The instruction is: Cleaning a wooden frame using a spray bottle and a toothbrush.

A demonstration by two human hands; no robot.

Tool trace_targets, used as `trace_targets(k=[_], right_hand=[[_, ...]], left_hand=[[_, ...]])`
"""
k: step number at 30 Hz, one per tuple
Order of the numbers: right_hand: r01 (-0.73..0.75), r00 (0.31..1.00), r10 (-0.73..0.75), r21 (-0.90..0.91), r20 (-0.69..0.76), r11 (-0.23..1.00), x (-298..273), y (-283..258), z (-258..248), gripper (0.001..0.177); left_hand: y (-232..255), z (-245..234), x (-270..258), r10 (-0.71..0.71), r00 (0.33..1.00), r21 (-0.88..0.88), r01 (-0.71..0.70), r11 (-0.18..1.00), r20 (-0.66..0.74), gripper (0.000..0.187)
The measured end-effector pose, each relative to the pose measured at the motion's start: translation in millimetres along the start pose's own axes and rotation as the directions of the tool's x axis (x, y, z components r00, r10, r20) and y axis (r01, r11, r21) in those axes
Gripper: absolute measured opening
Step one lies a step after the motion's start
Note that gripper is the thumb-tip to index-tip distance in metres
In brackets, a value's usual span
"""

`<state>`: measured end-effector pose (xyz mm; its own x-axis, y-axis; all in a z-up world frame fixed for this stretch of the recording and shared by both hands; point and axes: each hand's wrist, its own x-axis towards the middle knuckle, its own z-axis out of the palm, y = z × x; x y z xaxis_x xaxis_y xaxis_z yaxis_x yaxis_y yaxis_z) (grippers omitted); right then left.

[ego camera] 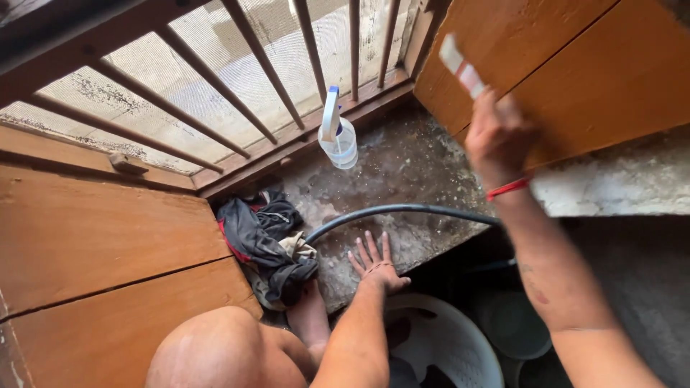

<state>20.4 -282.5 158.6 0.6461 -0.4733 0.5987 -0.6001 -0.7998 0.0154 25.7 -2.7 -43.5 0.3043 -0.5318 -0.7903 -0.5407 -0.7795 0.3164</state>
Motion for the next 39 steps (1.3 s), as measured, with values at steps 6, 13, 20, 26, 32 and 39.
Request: trace_targets(k=[6, 13, 20, 26, 32, 39], right_hand=[[0.059, 0.993, -0.056, -0.036, 0.101, 0.998, -22.0, 14.1, 3.7, 0.012], [0.031, 0.994, -0.045, -0.143, -0.097, 0.989, 0.2, 26.5, -42.5, 0.028], [-0.026, 0.999, 0.026, 0.000, 0.025, 1.000, -29.8, 33.4, -39.2, 0.015], [-0.040, 0.976, 0.077, 0.182, -0.204, 0.983, -23.0, 37.8, -27.1, 0.020], [0.024, 0.994, -0.018, -0.055, 0.109, 0.998, -45.7, 23.5, -1.9, 0.012], [0.008, 0.996, 0.000, 0.086, -0.089, 0.996, -8.7, 19.8, -18.1, 0.012]], left_hand=[[-3.3, 4.7, 5.0, 0.006, 1.000, 0.011, -0.006, 1.000, 0.012, 0.141], [2.4, 1.8, -0.7, -0.002, 1.000, 0.000, 0.002, 1.000, -0.011, 0.140], [1.0, -0.3, -2.8, -0.002, 0.999, 0.010, 0.002, 1.000, 0.038, 0.140], [2.1, 1.1, -3.1, -0.009, 1.000, 0.022, 0.010, 1.000, -0.022, 0.139], [-0.3, 4.1, 2.6, -0.024, 1.000, 0.045, 0.024, 0.999, -0.011, 0.140], [1.7, 7.7, -0.5, -0.015, 0.997, 0.035, 0.018, 0.999, -0.071, 0.142]])
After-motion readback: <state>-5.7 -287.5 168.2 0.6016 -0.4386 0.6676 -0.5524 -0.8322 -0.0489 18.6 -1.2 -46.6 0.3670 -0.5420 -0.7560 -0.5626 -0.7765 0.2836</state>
